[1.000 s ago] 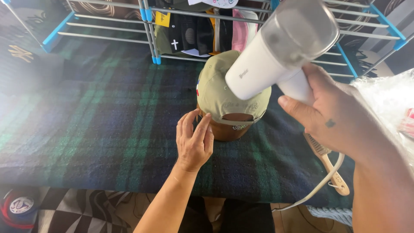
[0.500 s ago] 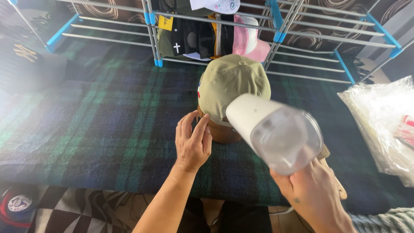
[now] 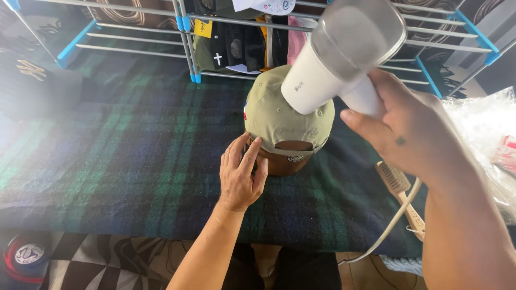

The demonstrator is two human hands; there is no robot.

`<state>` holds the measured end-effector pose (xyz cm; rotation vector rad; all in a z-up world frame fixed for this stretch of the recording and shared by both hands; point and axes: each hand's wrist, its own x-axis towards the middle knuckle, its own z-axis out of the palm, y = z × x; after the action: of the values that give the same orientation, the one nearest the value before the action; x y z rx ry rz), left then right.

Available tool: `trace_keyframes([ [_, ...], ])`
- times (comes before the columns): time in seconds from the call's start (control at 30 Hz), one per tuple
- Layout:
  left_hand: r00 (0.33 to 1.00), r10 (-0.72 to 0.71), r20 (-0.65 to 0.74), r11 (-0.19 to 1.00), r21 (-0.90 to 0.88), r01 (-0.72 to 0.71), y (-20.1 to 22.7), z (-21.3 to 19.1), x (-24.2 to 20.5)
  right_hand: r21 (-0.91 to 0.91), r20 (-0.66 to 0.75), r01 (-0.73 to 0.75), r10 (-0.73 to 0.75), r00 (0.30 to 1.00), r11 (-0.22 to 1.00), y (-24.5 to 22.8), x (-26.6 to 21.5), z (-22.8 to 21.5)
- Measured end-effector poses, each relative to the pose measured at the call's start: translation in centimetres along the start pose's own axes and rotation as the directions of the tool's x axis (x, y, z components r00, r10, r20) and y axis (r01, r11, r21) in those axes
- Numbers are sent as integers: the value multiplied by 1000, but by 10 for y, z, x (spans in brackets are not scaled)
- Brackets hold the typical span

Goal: Using a handheld steamer and a brush to remove wrinkles and shape a baseball cap

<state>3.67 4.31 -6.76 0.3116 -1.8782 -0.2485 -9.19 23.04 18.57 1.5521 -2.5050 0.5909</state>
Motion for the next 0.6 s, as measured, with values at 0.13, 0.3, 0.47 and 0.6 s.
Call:
trace_keyframes([
  [0.13,999,21,24,1000,-4,-21,2,3,0,122,72,-241,233,970,963,-4,-5,5],
  [0.3,999,44,-7,999,13,-44,10,6,5,200,82,-383,374,924,902,14,-44,35],
  [0.47,995,27,-100,999,44,-23,17,18,8,339,-46,-364,402,915,867,67,-107,119],
  [0.6,992,39,-117,998,56,-33,18,18,13,437,-67,-444,520,851,782,77,-130,136],
])
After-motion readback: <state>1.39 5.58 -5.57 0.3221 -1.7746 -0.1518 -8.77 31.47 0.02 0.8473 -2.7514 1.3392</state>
